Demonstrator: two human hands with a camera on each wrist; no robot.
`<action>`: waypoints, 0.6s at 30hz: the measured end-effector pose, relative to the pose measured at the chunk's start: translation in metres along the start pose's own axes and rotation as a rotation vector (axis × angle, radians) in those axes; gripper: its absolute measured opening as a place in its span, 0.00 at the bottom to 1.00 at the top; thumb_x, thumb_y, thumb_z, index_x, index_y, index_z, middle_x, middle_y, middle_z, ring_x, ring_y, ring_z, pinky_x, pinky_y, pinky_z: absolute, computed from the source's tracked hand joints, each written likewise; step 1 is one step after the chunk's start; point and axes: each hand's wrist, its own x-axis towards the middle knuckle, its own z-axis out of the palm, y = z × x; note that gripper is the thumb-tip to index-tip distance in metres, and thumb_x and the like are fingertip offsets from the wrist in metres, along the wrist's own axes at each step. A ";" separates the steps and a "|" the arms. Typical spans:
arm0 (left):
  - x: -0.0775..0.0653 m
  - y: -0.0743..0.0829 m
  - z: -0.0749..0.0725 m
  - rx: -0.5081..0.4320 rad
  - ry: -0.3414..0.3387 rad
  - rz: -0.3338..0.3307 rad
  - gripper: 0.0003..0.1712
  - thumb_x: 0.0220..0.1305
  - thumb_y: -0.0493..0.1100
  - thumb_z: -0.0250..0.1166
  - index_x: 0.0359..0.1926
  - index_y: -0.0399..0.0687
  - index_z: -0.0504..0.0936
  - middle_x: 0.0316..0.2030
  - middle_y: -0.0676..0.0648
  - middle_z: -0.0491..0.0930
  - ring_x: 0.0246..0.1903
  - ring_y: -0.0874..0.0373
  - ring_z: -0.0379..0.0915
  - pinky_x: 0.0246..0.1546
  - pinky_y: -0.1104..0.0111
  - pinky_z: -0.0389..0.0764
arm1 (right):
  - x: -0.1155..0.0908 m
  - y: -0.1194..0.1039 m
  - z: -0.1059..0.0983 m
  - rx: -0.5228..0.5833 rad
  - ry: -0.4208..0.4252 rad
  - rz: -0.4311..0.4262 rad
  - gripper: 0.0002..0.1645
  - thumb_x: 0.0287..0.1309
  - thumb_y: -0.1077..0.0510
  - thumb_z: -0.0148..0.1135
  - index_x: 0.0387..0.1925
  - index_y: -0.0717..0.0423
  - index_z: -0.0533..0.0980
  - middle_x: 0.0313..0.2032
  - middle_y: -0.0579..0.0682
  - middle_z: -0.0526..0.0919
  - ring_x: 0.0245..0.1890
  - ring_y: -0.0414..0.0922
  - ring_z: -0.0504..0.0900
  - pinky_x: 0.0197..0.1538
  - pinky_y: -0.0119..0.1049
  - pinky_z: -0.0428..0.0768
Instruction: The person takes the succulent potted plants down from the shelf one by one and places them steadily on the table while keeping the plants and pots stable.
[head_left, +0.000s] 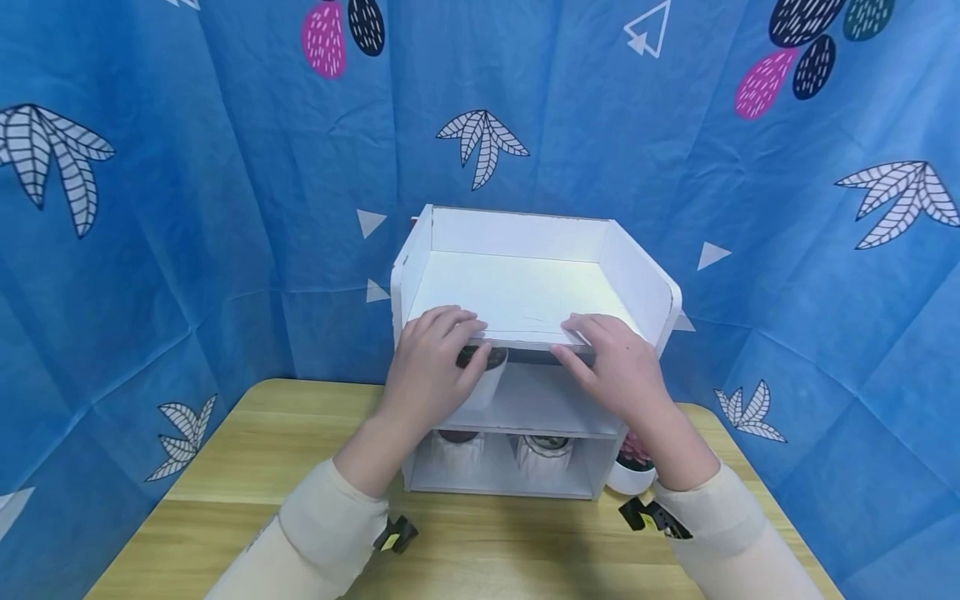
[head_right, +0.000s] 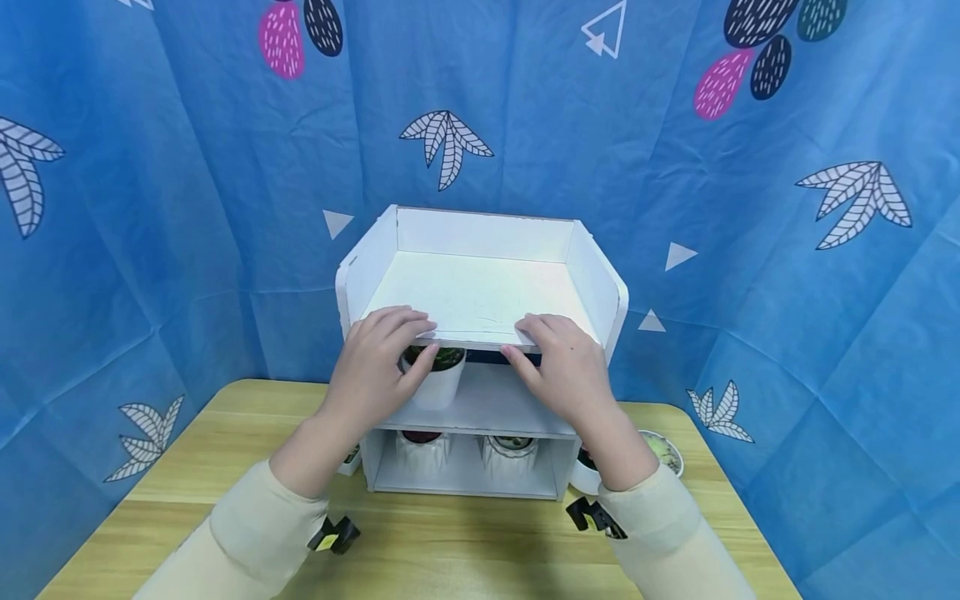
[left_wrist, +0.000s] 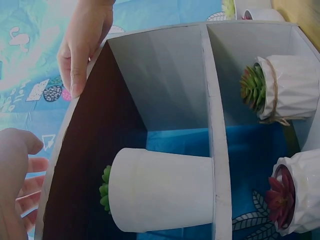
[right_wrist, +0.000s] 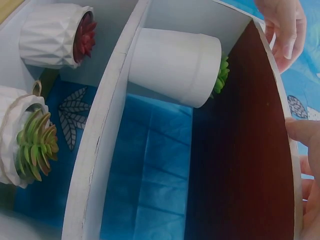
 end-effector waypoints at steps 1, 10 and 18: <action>-0.001 0.001 -0.001 0.003 0.000 0.002 0.16 0.66 0.49 0.66 0.51 0.48 0.85 0.53 0.47 0.83 0.59 0.49 0.72 0.60 0.53 0.73 | 0.000 0.000 0.000 0.000 0.000 0.000 0.30 0.63 0.40 0.65 0.58 0.52 0.79 0.59 0.56 0.81 0.62 0.56 0.76 0.57 0.59 0.77; -0.011 0.004 -0.005 0.003 -0.015 0.020 0.17 0.66 0.49 0.67 0.52 0.48 0.85 0.54 0.47 0.82 0.59 0.49 0.72 0.60 0.53 0.73 | 0.000 0.000 0.000 0.001 0.001 -0.002 0.29 0.63 0.40 0.65 0.58 0.52 0.79 0.59 0.56 0.81 0.62 0.56 0.76 0.58 0.59 0.76; -0.019 0.007 -0.010 -0.040 0.003 0.034 0.16 0.66 0.48 0.67 0.52 0.48 0.85 0.54 0.47 0.82 0.59 0.50 0.73 0.60 0.55 0.73 | 0.000 0.001 0.002 -0.001 0.016 -0.009 0.29 0.62 0.40 0.66 0.58 0.53 0.79 0.58 0.56 0.81 0.61 0.56 0.77 0.58 0.58 0.76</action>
